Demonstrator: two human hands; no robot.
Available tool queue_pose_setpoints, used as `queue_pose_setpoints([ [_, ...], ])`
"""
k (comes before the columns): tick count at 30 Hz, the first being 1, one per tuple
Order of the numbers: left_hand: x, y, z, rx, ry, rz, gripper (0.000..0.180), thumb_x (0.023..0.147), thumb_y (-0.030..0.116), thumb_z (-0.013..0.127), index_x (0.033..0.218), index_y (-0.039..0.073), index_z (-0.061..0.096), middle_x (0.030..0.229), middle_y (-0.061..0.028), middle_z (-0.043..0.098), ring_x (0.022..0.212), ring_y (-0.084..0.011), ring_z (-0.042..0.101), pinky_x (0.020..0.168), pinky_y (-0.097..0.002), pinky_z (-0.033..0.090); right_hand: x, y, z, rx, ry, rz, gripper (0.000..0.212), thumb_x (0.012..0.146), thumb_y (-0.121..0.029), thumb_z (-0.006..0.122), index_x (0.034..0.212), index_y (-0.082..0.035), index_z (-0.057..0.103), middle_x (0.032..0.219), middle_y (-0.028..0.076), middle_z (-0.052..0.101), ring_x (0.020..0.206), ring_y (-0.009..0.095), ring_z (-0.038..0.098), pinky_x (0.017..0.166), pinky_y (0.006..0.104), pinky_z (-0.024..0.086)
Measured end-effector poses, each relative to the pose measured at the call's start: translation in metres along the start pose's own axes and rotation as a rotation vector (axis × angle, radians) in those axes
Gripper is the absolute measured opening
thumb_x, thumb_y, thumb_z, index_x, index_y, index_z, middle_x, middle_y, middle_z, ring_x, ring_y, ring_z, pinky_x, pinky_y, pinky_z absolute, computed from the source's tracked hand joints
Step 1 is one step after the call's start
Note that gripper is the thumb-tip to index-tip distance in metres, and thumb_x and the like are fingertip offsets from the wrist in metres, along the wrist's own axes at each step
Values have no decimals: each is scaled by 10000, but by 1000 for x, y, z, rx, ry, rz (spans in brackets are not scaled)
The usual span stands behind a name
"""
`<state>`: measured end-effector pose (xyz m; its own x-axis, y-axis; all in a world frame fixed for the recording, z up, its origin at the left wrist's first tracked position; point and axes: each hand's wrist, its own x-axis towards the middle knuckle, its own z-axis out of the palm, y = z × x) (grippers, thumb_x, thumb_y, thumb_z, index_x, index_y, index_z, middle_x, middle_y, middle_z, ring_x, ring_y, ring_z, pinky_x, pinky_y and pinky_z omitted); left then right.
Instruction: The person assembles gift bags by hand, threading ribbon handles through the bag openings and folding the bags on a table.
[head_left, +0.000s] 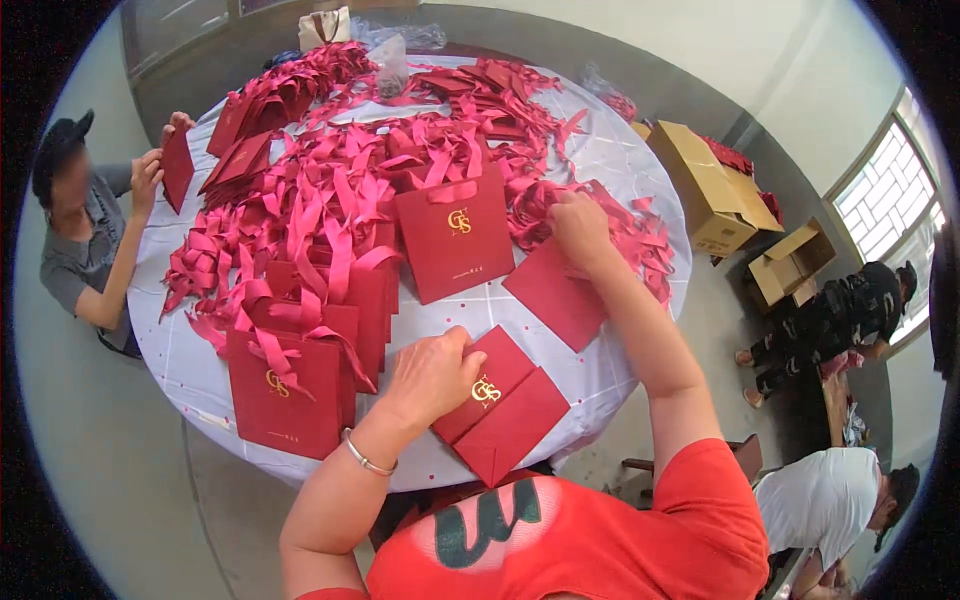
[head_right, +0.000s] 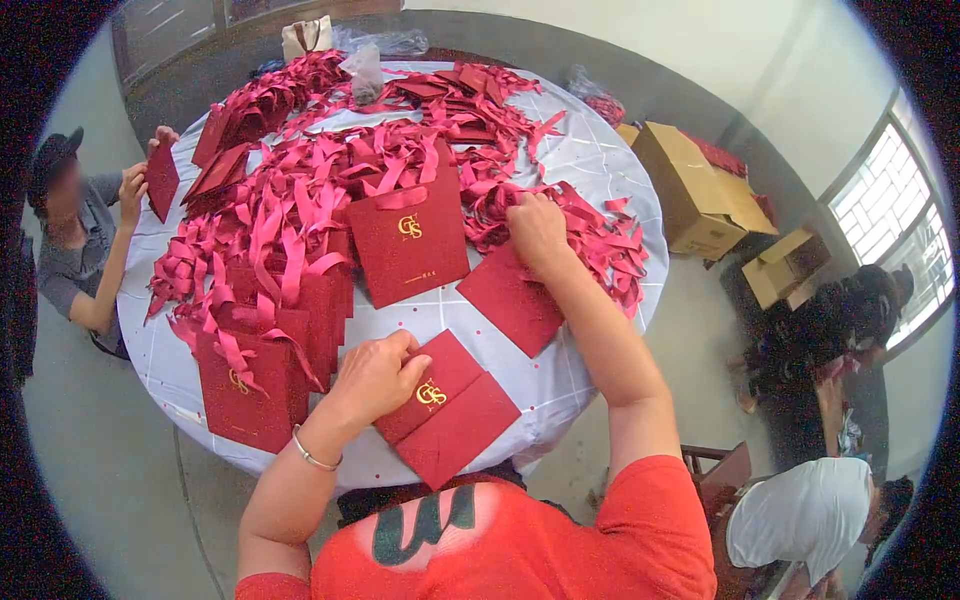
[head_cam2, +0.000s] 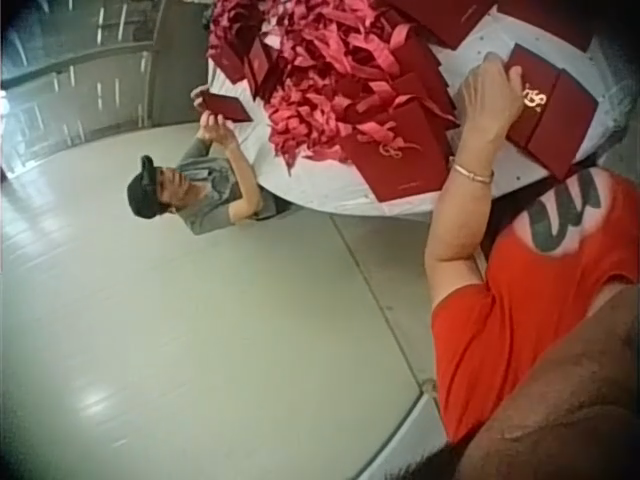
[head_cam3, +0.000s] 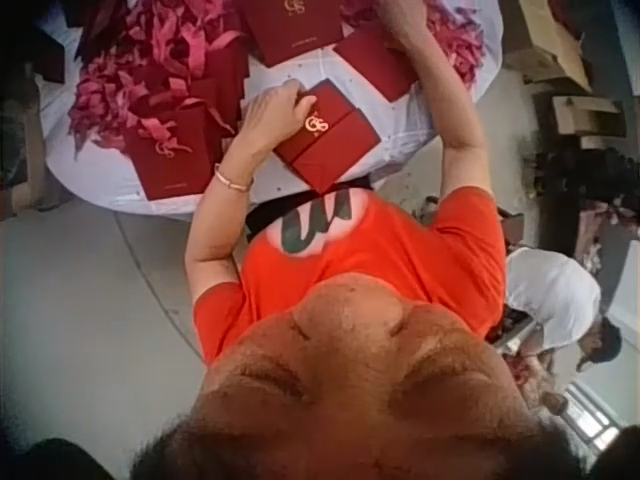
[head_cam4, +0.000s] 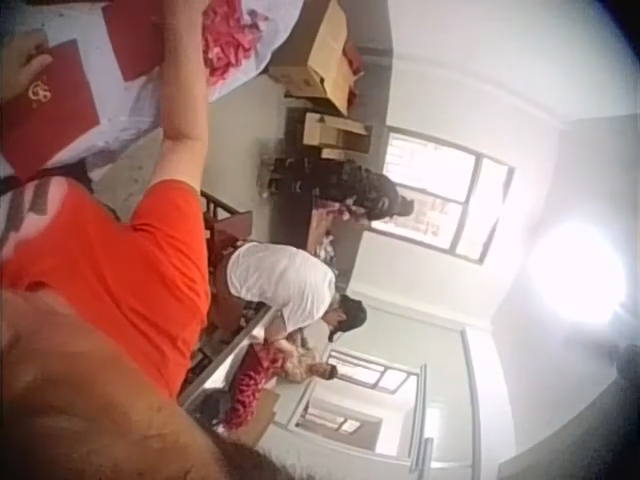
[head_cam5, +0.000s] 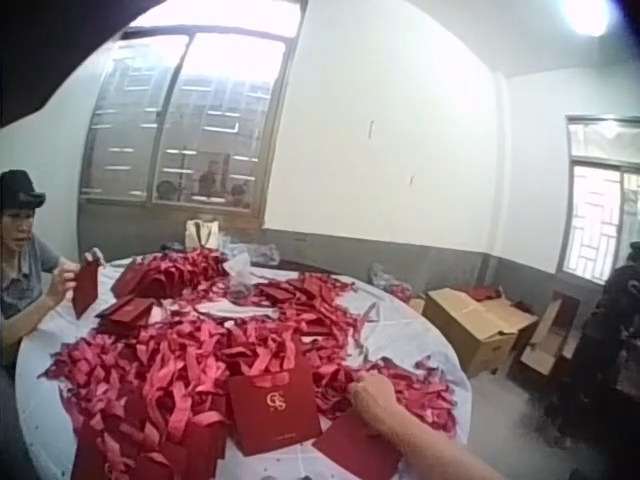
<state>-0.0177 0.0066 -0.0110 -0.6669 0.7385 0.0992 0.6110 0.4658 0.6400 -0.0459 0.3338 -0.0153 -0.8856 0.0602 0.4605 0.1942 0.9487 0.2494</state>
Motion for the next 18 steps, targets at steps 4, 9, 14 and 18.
queue_pose_setpoints([
  [4,-3,-3,2,-19,20,-2,245,842,263,643,867,19,631,769,-217,655,767,-405,638,682,-491,499,1,4,-20,239,-60,223,164,791,-171,646,808,-11,677,837,158,657,789,307,648,704,408,518],
  [9,-6,-5,0,-155,46,15,202,830,204,659,868,8,629,725,-187,650,678,-313,642,624,-417,492,-10,-6,-56,916,-62,360,129,849,-87,634,919,22,634,800,79,654,732,143,619,657,275,496],
  [14,-2,-14,-2,-362,17,18,136,835,104,644,856,-25,608,640,-46,605,604,-57,520,525,-275,425,-33,-39,-92,1441,-247,472,171,919,-120,598,1062,-27,583,806,-9,622,669,53,549,577,196,430],
  [18,0,-17,-3,-421,0,11,116,825,70,654,876,-28,621,713,-25,634,654,-44,534,557,-247,444,-67,-73,-110,1436,-210,359,139,873,-153,682,878,-14,673,750,-19,625,683,25,527,583,197,426],
])
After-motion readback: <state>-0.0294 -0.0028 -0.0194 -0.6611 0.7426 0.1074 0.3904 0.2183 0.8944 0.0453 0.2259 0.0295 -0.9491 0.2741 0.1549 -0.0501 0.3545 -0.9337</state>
